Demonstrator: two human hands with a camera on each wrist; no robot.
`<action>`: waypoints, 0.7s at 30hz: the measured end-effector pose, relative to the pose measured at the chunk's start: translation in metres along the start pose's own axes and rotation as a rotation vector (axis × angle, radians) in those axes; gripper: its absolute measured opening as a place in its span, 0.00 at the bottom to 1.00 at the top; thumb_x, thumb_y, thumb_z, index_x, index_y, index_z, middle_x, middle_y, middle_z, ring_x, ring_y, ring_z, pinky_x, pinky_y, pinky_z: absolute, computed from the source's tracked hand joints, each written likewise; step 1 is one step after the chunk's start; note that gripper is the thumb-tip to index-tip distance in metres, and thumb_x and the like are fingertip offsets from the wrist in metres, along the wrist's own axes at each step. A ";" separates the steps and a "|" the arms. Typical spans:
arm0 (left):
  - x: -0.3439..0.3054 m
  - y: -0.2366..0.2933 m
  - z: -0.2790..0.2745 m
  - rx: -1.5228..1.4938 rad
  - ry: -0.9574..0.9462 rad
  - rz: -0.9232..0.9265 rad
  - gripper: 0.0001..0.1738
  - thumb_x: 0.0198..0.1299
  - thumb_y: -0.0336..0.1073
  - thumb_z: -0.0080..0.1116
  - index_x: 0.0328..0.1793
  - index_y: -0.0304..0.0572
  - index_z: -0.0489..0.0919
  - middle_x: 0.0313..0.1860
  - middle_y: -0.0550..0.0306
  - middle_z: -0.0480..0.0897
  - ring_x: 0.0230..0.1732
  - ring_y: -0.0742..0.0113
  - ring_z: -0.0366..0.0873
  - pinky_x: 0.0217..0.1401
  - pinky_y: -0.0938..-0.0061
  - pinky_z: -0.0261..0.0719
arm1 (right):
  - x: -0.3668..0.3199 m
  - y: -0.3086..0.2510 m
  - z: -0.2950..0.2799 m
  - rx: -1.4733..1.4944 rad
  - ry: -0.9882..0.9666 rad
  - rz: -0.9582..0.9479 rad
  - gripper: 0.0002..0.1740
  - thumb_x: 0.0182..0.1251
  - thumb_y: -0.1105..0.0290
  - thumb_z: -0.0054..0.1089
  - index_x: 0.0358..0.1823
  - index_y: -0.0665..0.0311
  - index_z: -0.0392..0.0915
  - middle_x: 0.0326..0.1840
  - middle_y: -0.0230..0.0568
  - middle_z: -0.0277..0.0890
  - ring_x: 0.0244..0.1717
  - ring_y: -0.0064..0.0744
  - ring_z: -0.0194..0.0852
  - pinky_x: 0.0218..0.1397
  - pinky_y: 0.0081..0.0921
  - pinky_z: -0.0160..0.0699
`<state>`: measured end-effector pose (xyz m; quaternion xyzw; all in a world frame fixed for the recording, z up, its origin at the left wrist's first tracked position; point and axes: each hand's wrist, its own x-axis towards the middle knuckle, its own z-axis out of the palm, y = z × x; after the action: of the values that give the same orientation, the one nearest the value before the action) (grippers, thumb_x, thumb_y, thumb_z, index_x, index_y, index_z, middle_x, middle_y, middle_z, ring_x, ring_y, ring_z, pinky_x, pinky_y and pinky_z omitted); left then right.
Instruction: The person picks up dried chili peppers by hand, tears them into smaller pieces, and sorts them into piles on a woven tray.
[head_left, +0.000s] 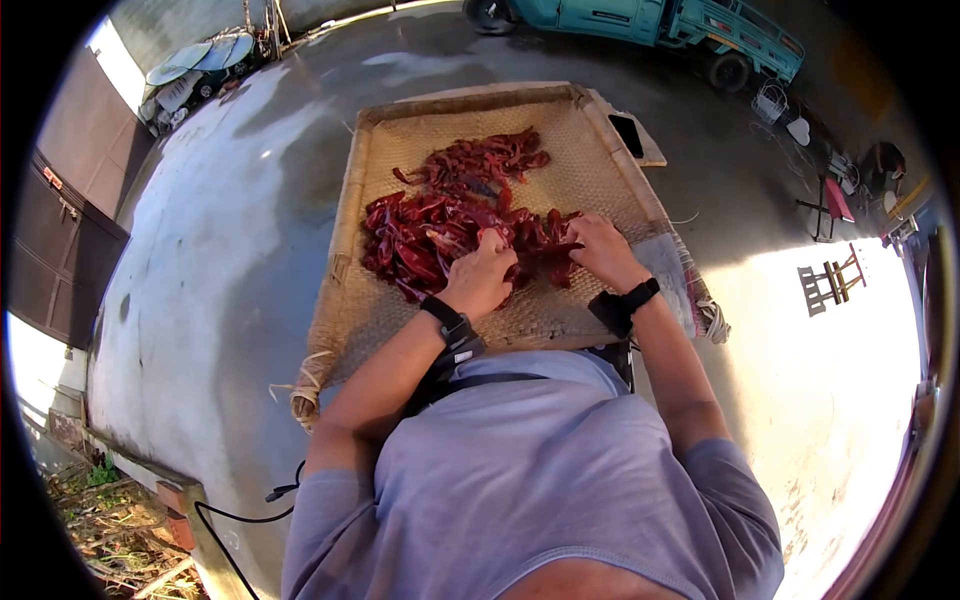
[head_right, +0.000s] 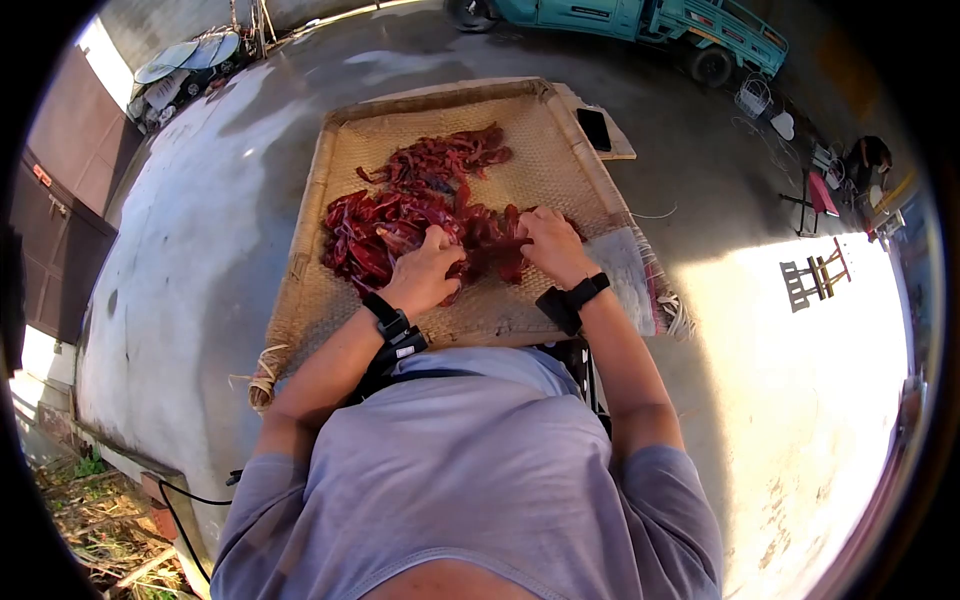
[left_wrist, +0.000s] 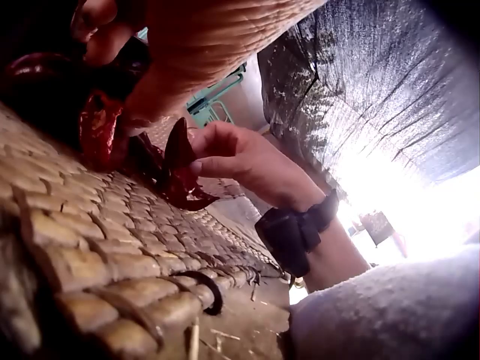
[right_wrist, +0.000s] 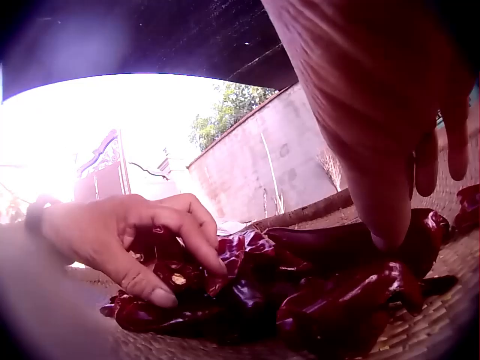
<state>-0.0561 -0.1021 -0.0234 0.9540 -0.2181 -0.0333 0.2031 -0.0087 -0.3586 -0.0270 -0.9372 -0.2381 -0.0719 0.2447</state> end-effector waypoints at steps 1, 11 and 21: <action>-0.001 -0.001 0.000 0.011 0.014 0.041 0.24 0.56 0.34 0.64 0.60 0.47 0.76 0.65 0.50 0.67 0.51 0.48 0.80 0.51 0.55 0.79 | 0.000 -0.001 -0.003 0.039 -0.065 0.058 0.12 0.55 0.74 0.62 0.42 0.60 0.74 0.44 0.44 0.76 0.54 0.51 0.74 0.53 0.43 0.73; 0.002 -0.008 0.001 0.023 0.041 0.119 0.18 0.61 0.36 0.62 0.56 0.48 0.75 0.64 0.57 0.76 0.55 0.50 0.79 0.54 0.56 0.79 | -0.013 0.012 -0.026 -0.266 0.216 0.213 0.12 0.61 0.69 0.60 0.47 0.60 0.77 0.46 0.44 0.77 0.53 0.51 0.74 0.53 0.44 0.74; 0.000 0.003 -0.016 -0.250 0.387 0.095 0.17 0.64 0.43 0.65 0.52 0.43 0.78 0.54 0.58 0.80 0.53 0.53 0.80 0.50 0.63 0.80 | -0.019 -0.025 0.020 -0.036 -0.152 -0.099 0.13 0.55 0.71 0.63 0.43 0.61 0.79 0.41 0.46 0.77 0.50 0.52 0.74 0.53 0.43 0.75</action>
<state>-0.0552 -0.0985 -0.0081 0.8986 -0.2140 0.1331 0.3592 -0.0373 -0.3372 -0.0384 -0.9312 -0.3008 -0.0167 0.2053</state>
